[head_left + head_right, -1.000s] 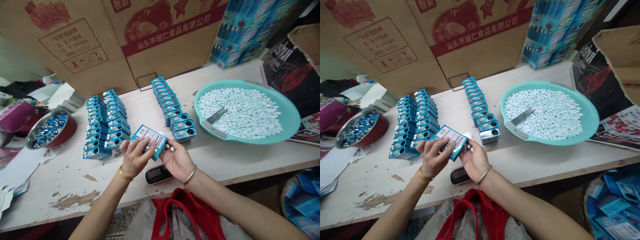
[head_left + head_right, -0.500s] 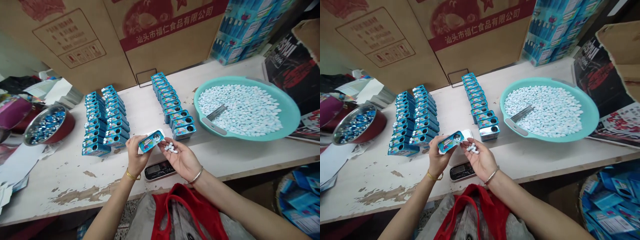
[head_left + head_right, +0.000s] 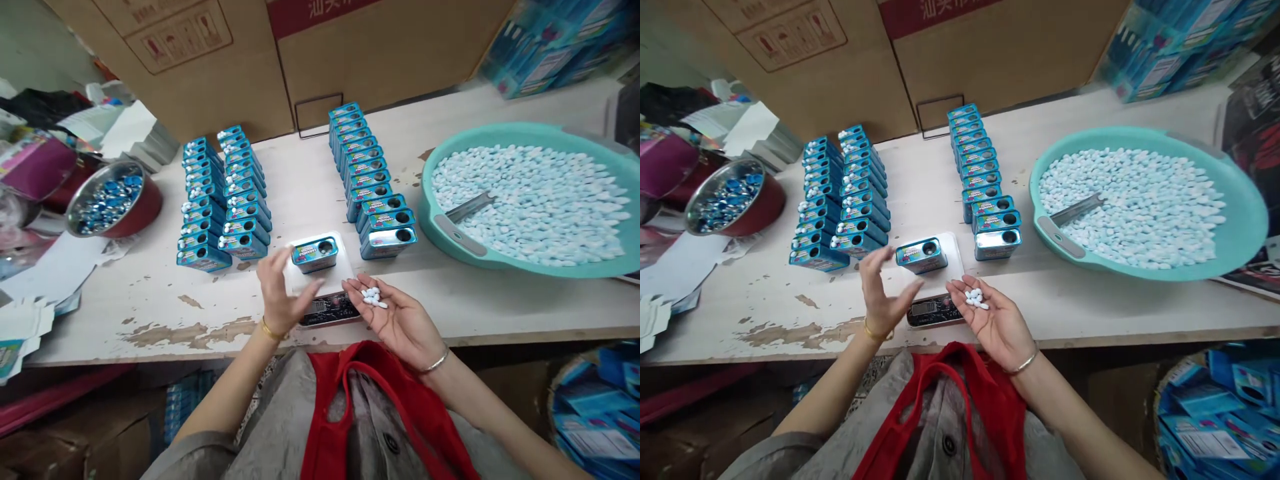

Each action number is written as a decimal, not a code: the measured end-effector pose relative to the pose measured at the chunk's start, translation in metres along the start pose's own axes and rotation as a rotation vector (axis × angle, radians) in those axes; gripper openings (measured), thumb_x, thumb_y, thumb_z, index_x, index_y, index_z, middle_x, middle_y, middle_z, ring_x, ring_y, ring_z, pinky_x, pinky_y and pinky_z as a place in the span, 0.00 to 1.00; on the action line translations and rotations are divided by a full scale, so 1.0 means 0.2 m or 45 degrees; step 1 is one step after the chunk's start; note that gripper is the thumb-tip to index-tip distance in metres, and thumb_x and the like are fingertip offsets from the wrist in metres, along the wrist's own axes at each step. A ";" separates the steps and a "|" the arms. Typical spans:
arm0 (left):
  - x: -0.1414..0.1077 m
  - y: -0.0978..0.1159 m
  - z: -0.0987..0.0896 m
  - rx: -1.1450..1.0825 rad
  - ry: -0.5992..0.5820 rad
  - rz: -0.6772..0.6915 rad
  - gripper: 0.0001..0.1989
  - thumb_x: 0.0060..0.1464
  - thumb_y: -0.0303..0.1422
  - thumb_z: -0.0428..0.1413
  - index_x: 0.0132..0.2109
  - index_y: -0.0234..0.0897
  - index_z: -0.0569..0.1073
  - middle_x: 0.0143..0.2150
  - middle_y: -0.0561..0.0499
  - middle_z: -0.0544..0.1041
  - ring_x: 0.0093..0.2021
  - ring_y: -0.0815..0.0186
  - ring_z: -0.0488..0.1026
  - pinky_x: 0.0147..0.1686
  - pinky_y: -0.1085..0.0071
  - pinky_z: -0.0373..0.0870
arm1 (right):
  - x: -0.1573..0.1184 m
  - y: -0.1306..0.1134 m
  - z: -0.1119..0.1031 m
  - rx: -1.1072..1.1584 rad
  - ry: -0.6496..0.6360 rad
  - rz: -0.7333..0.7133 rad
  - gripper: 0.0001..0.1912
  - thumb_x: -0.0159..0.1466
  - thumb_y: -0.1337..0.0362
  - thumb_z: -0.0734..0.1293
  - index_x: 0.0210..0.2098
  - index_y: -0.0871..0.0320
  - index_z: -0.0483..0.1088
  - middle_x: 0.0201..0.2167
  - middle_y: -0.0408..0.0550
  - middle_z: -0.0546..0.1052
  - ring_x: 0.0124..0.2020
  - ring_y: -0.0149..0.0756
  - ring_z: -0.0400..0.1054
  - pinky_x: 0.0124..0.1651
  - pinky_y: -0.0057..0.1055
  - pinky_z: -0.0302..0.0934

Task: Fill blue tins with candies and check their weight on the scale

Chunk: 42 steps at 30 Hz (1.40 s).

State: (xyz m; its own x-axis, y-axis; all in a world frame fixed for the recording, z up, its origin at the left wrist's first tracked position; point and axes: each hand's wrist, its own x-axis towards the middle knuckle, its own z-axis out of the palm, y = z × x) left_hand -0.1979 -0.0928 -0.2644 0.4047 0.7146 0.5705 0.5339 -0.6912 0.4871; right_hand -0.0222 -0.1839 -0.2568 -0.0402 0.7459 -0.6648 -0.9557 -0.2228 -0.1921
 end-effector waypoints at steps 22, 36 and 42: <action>-0.14 0.37 0.16 -0.025 -1.124 0.291 0.10 0.62 0.32 0.45 0.39 0.35 0.69 0.42 0.48 0.68 0.35 0.67 0.66 0.29 0.73 0.62 | -0.05 0.09 -0.20 -0.063 0.008 0.300 0.11 0.59 0.65 0.64 0.39 0.60 0.75 0.39 0.52 0.80 0.44 0.42 0.74 0.45 0.38 0.71; 0.17 0.17 -0.11 0.262 -0.564 0.153 0.25 0.55 0.43 0.55 0.56 0.36 0.63 0.53 0.40 0.68 0.51 0.55 0.65 0.48 0.59 0.64 | 0.02 0.07 -0.07 0.109 0.150 0.178 0.05 0.59 0.73 0.65 0.32 0.67 0.73 0.30 0.53 0.79 0.33 0.35 0.76 0.36 0.25 0.71; 0.57 -0.18 -0.10 0.457 -0.889 0.142 0.17 0.56 0.33 0.53 0.52 0.36 0.66 0.44 0.46 0.73 0.44 0.59 0.69 0.45 0.63 0.65 | 0.05 0.01 -0.08 0.033 0.191 0.084 0.05 0.52 0.73 0.71 0.30 0.66 0.74 0.27 0.51 0.79 0.30 0.35 0.76 0.31 0.24 0.70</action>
State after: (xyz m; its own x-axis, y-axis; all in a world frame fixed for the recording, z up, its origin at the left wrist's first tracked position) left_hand -0.1857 0.0110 -0.2029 0.7785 0.6276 -0.0009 0.6215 -0.7707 0.1409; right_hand -0.0199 -0.1873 -0.2753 -0.0610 0.6279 -0.7759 -0.9597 -0.2506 -0.1273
